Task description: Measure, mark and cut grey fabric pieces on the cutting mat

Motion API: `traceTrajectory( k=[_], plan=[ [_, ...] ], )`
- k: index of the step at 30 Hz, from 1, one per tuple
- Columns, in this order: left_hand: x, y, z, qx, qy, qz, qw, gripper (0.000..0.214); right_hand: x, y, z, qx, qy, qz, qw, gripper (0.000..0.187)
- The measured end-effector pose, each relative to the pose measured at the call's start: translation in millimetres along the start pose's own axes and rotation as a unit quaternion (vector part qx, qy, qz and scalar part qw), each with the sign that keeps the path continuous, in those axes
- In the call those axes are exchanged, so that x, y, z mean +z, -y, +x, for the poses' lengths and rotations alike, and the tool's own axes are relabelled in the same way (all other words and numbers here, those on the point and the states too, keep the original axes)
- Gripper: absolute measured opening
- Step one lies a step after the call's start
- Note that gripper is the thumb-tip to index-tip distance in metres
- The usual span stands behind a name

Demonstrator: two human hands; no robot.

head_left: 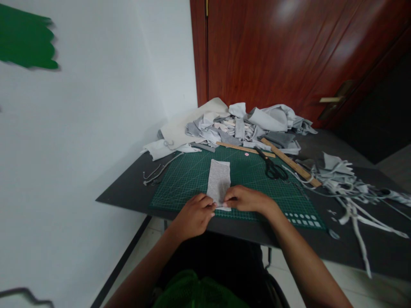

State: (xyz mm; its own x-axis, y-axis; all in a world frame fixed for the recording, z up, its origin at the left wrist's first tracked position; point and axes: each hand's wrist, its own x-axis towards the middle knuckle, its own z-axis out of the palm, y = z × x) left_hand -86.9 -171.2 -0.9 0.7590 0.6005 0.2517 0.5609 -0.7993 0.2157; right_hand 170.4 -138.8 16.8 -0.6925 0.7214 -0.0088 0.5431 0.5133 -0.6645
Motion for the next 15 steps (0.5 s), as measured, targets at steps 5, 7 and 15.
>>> traceTrajectory(
  k=[5,7,15],
  plan=[
    [2.5,-1.4,-6.9,0.016,0.004,0.033,0.999,0.033,8.0,11.6,5.7,0.025,-0.035,-0.094,0.995,0.008],
    [4.1,-2.7,-7.6,0.015,0.001,0.042,0.999,0.034,8.3,14.5,5.6,0.039,-0.030,-0.096,0.994,0.008],
    [3.1,-16.0,24.5,-0.081,-0.038,0.042,0.995,0.034,8.6,15.0,7.6,0.052,-0.017,-0.088,0.995,0.015]
  ],
)
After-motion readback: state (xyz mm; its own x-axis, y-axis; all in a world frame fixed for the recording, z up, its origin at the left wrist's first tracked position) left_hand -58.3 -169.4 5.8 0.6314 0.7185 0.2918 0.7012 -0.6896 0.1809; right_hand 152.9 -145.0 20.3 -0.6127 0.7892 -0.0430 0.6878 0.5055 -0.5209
